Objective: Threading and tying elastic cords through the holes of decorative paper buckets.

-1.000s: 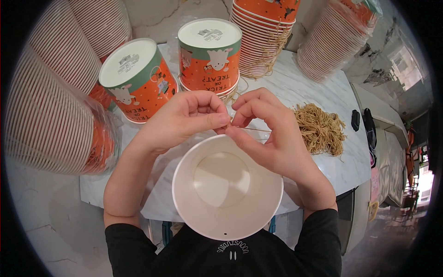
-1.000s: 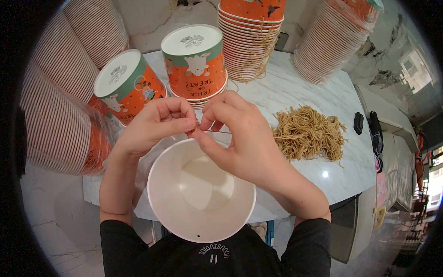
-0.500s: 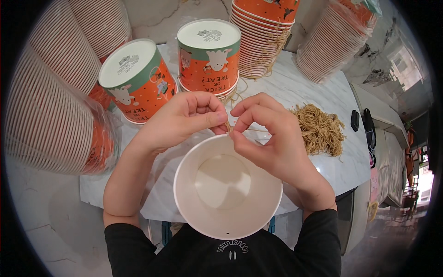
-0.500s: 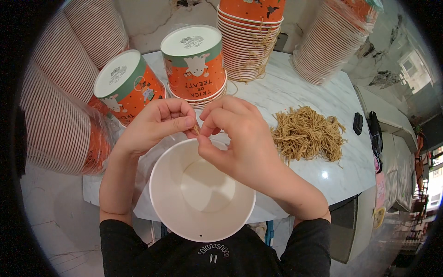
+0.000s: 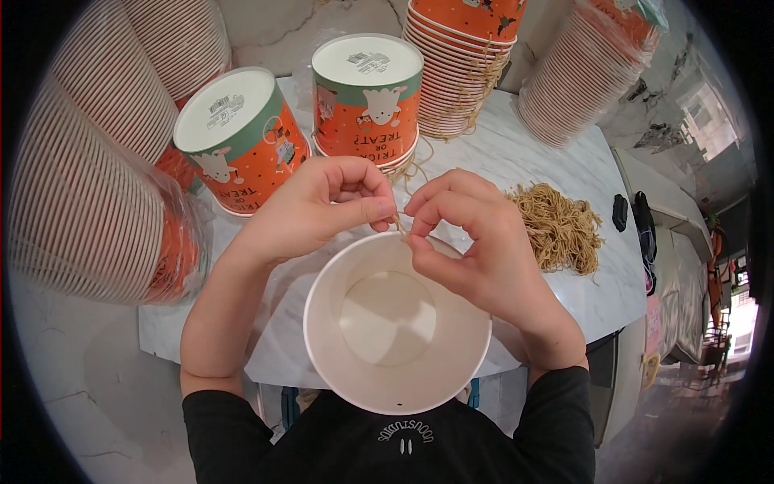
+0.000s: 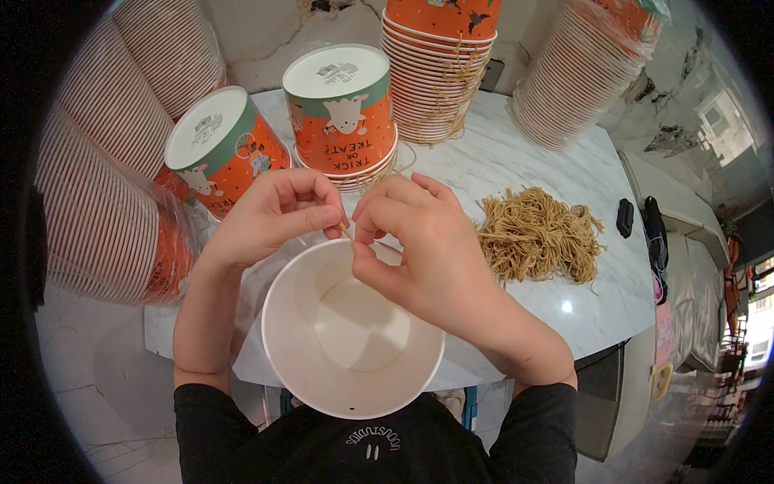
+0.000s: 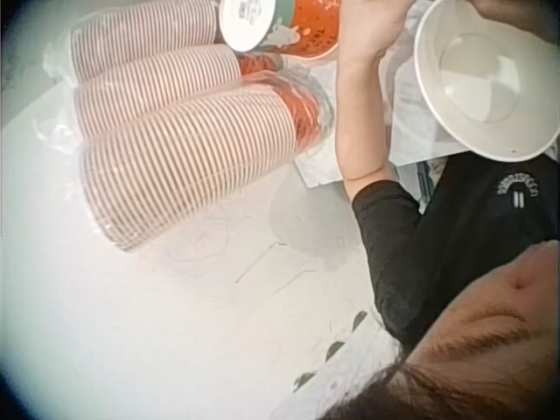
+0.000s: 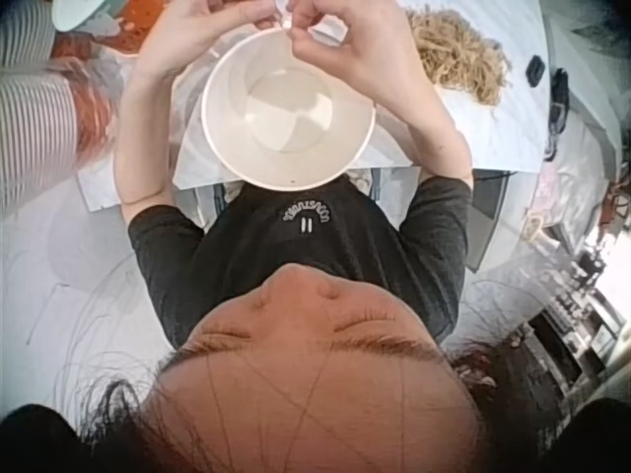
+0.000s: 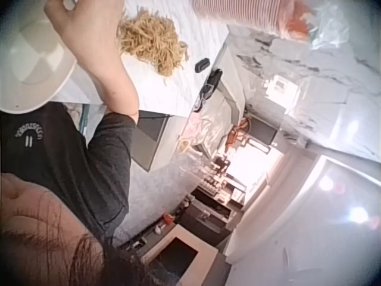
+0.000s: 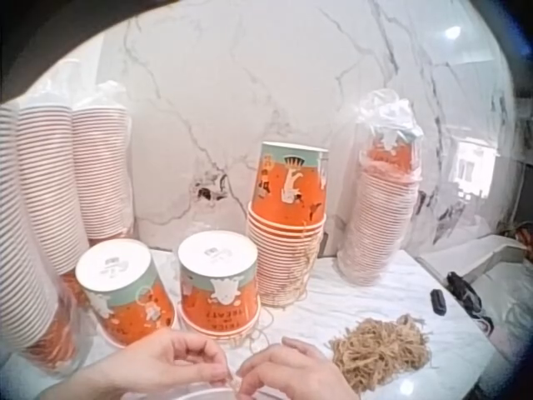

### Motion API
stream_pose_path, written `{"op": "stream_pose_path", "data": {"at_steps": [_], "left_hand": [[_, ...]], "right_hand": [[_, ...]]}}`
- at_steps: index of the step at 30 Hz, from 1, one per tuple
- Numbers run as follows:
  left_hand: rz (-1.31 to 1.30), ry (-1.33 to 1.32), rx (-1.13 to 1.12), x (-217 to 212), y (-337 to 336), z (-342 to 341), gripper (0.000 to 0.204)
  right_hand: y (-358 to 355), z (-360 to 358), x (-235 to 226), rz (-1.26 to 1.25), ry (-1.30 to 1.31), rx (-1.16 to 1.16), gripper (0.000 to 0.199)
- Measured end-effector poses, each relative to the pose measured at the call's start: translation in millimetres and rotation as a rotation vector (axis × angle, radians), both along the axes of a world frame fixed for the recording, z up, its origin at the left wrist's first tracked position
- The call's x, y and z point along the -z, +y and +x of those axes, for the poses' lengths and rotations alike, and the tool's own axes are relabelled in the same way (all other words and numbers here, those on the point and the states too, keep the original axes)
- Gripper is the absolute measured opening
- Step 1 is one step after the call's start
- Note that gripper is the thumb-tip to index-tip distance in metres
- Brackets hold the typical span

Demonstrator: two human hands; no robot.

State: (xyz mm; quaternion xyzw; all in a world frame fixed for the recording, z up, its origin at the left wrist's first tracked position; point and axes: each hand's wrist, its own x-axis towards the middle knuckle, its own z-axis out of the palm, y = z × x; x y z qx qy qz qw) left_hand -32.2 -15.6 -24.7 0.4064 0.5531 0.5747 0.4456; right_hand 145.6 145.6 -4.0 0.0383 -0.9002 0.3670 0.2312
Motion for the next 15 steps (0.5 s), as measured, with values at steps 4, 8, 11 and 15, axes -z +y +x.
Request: {"op": "stream_pose_path", "data": {"at_steps": [4, 8, 11, 15], "left_hand": [[0.061, 0.195, -0.056, -1, 0, 1, 0.012], [0.069, 0.260, -0.100, -3, 1, 5, 0.011], [0.055, 0.300, -0.126, -5, 2, 8, 0.011], [0.053, 0.317, -0.129, -4, 0, 9, 0.010]], "right_hand": [[0, -1, -3, 0.011, -0.074, 0.004, 0.012], [1, 0, -3, 0.020, -0.086, 0.010, 0.012], [3, 0, -5, 0.010, -0.094, 0.007, 0.012], [5, 1, -5, 0.021, -0.098, -0.006, 0.012]]}}
